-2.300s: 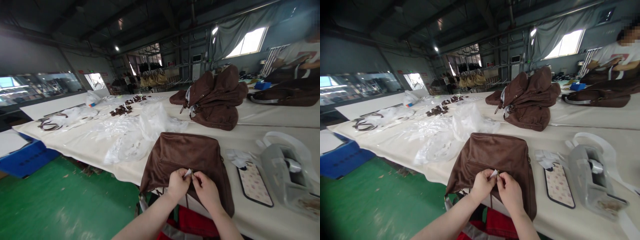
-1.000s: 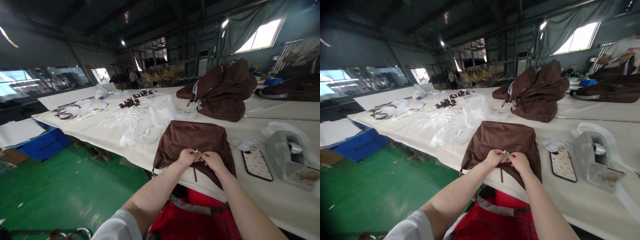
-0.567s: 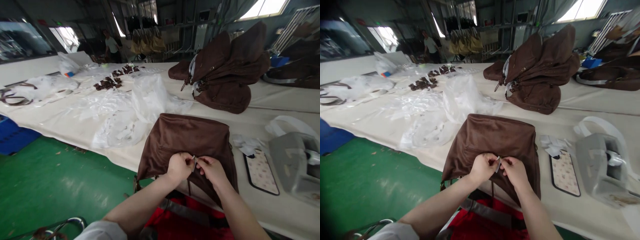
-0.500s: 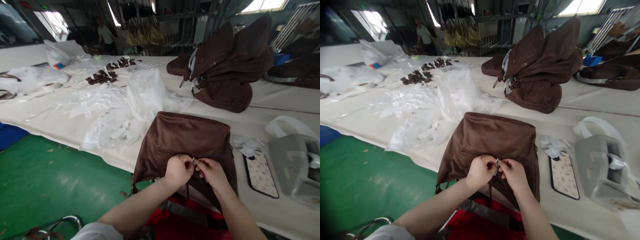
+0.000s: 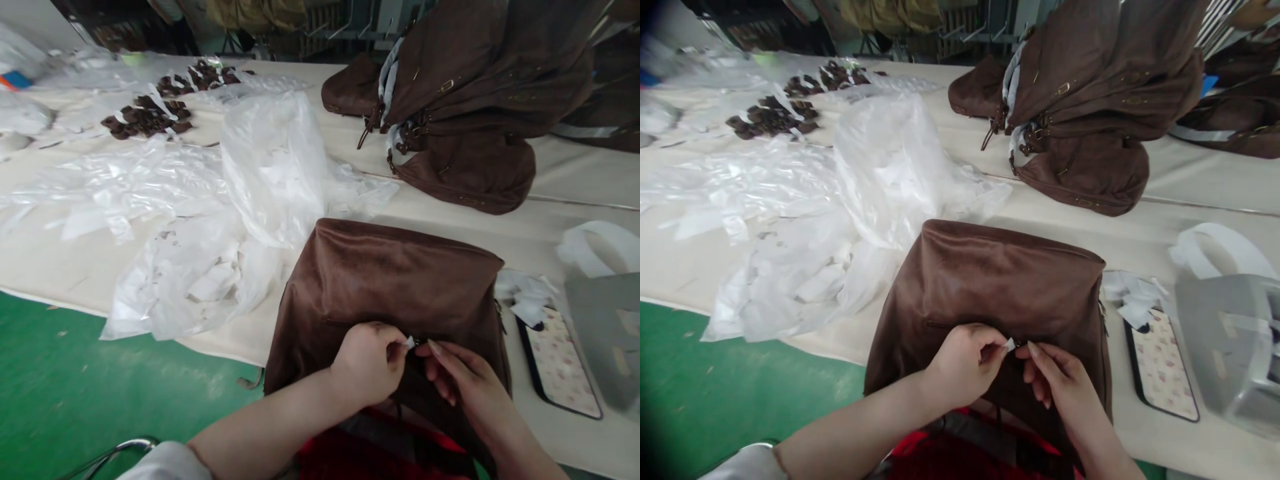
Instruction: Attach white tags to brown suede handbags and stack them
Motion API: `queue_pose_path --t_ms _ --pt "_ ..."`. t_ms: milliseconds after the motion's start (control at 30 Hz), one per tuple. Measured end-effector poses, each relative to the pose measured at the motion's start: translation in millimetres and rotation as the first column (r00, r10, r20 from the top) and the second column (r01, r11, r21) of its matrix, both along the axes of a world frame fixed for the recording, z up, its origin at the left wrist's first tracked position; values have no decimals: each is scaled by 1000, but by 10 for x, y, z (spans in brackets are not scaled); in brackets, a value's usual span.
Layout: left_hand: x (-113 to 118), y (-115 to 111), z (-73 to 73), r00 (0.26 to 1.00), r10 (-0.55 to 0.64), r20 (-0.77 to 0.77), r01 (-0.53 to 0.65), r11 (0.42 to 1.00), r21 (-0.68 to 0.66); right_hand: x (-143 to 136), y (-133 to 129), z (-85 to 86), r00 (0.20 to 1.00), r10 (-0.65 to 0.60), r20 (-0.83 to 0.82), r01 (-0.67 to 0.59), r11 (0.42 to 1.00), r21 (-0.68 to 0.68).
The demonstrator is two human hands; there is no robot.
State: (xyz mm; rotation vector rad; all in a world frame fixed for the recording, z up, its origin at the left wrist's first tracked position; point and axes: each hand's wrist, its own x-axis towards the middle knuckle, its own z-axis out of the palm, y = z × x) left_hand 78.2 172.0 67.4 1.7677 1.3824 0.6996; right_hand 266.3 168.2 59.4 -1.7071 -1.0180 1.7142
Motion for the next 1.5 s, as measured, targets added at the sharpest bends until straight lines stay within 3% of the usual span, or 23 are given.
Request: queue_pose_path --t_ms 167,267,433,633,800,1033,1267,1367,1433,1500 --pt "-314 130 39 986 -53 156 86 974 -208 -277 -127 93 992 97 -77 -102 993 -57" --pt "-424 177 28 980 -61 188 106 965 -240 -498 -163 23 994 28 -106 -30 1000 -9" --pt "-470 163 -3 988 -57 142 76 987 -139 -682 -150 -177 985 -146 -94 146 989 -6" --pt "-494 76 -115 996 -89 27 85 988 126 -749 -166 -197 987 -156 -31 157 987 30" --pt "-486 -19 -232 978 -87 -187 162 883 440 -789 -150 -198 983 -180 -41 181 983 27" --pt "-470 -168 -275 869 -49 -492 340 783 522 -772 -108 -174 972 -207 -109 211 977 30" --pt "-473 -236 -297 794 -27 -607 400 776 489 -764 -108 -166 950 -196 -241 219 973 72" --pt "-477 -258 -290 788 -25 -615 411 766 495 -766 -124 -164 959 -185 -215 212 972 106" --pt "-463 -254 -259 849 -55 -525 356 794 492 -781 -129 -148 967 -181 -181 206 970 132" --pt "-431 -231 -214 958 -77 -275 187 897 399 -800 -129 -126 970 -183 -162 208 966 154"
